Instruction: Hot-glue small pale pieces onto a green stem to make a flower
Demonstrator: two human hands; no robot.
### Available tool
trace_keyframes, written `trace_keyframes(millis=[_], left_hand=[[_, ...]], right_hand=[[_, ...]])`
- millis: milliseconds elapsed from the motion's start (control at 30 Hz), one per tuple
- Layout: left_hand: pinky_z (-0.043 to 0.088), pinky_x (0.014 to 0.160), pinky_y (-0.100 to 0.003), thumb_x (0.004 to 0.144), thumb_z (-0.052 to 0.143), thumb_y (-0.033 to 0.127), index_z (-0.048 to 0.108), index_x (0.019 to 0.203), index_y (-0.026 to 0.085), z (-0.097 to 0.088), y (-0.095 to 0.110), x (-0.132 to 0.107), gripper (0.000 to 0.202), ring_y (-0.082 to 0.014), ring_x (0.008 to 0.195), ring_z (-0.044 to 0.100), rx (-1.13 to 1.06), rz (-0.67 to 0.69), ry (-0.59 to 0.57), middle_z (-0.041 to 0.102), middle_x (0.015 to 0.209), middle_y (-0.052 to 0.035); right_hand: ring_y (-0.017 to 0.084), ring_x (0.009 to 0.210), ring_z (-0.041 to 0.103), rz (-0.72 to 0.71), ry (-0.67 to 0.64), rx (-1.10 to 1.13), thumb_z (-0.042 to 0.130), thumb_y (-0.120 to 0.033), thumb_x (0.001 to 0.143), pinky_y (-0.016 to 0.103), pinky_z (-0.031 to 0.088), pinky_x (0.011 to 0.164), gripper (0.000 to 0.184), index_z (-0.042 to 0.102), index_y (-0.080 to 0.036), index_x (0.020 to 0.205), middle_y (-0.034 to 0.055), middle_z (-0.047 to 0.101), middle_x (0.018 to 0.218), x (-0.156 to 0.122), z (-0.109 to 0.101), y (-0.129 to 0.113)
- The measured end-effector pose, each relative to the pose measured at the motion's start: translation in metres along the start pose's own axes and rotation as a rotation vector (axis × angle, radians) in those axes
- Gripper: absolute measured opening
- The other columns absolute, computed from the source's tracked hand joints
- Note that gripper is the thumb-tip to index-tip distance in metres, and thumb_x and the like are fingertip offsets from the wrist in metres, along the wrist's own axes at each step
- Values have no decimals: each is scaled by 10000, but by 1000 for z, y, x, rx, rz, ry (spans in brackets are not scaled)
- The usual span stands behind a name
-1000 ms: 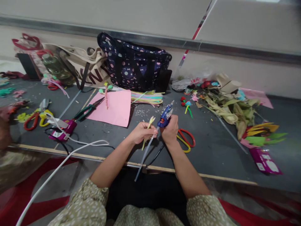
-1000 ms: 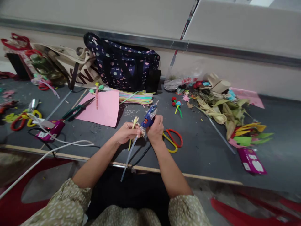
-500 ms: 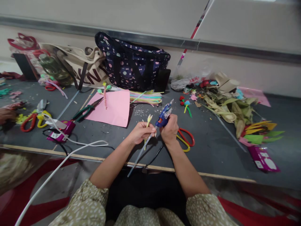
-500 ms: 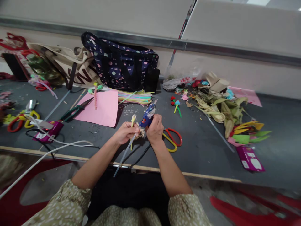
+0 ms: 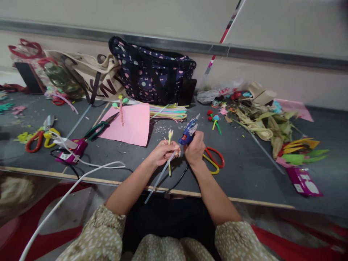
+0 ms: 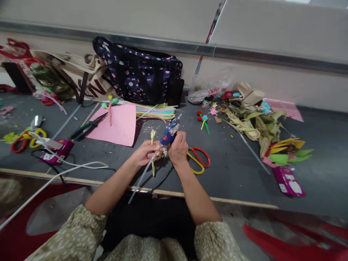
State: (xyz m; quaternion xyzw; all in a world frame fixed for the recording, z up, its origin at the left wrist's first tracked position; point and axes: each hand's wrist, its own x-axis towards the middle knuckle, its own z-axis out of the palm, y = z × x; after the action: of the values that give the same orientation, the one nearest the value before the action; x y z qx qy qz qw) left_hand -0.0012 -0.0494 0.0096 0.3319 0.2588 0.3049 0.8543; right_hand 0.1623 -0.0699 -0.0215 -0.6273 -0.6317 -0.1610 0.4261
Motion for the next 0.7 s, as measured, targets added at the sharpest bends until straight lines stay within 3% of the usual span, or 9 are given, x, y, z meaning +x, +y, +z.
trace_keyframes(millis=[167,333,533,700], left_hand=[[151,346,-135,629,838,276,640,680,80,5,3,4,283,28,336,233,-55,-78,2,593,543,-21],[156,350,-117,653,811,244,635,685,75,22,9,3,245,25,351,232,-75,-123,45,488,491,34],[79,355,-154,616,863,328,659,716,74,42,7,-5,341,14,364,288,-12,-21,136,590,565,-14],[124,379,-175,598,884,413,670,714,90,57,8,-10,404,-9,394,388,92,68,168,649,633,-45]], right_hand=[[286,934,604,5,18,5,474,-280,883,403,542,746,315,421,-167,1172,142,553,1004,0,3,2],[280,922,599,91,2,22,466,-257,847,394,529,743,326,424,-174,1160,131,545,1004,1,3,4],[291,954,592,61,-43,90,452,-409,860,369,513,701,394,456,-161,1167,140,548,1015,10,-6,10],[279,946,598,143,-79,183,458,-414,853,362,504,694,376,493,-175,1141,142,569,1046,16,-13,6]])
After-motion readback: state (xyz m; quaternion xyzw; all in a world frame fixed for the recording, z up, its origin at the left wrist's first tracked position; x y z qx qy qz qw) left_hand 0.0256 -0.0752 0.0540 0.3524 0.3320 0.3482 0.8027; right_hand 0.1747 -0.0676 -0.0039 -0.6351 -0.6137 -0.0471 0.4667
